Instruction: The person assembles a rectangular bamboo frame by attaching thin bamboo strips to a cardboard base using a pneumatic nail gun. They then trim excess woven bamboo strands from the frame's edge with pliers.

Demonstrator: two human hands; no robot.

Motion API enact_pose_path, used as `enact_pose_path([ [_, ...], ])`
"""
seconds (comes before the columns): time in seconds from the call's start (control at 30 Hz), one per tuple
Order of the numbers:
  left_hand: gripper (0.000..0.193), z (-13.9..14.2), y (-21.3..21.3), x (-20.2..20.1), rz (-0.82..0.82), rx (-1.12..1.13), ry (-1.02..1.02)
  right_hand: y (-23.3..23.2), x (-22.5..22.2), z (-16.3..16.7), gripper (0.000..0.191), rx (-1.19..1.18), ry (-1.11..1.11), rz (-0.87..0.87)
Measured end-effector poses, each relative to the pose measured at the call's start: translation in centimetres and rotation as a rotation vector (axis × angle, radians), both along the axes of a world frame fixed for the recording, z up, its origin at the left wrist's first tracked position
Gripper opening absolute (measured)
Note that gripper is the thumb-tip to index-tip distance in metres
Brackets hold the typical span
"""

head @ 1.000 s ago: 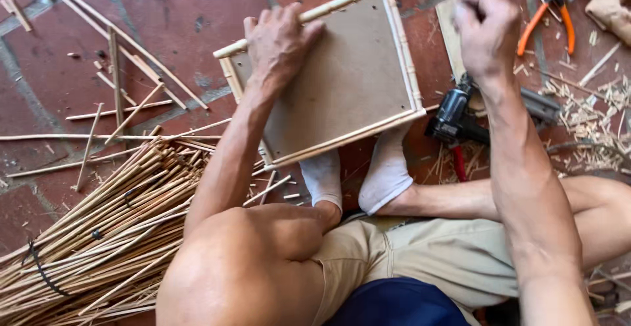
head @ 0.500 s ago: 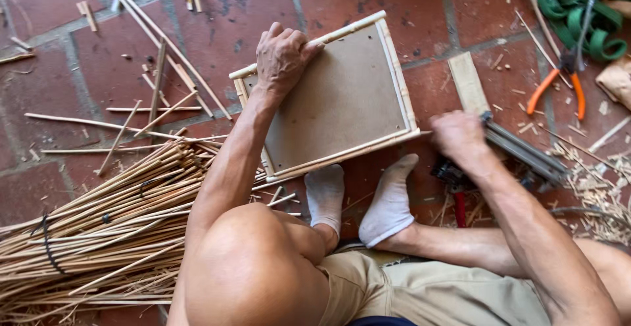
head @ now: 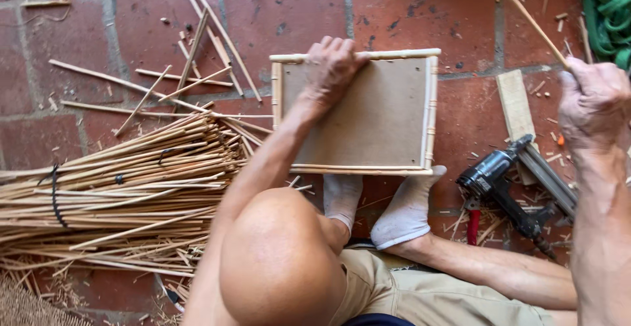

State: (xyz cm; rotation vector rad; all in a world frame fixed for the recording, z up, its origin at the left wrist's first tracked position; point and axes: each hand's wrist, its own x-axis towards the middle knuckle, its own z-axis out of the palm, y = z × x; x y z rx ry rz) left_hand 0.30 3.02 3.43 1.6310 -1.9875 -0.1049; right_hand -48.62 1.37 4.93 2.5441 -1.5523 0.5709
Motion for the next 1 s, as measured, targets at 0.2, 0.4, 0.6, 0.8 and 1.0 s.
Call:
enact_pose_path([
  [0.2, 0.013, 1.1, 4.2, -2.8, -0.124, -0.461, 0.101, -1.9, 18.1, 0.8, 0.012, 0.108, -0.298, 0.385],
  [0.4, 0.031, 0.1, 1.8, -0.1, -0.111, -0.232, 0.02, -2.6, 26.4, 2.8, 0.019, 0.077, -0.097, 0.517],
  [0.6, 0.019, -1.3, 1.0, 2.9, -0.223, 0.067, 0.142, -2.6, 27.0, 1.6, 0.019, 0.126, -0.108, 0.45],
  [0.8, 0.015, 0.5, 5.0, 2.1, -0.206, -0.133, -0.042, -1.7, 14.4, -2.9, 0.037, 0.09, -0.255, 0.014],
  [1.0, 0.038, 0.5, 9.1, -0.3, -0.242, -0.076, 0.007, 1.5, -2.7, -7.1, 0.09, 0.561, 0.156, -0.39],
])
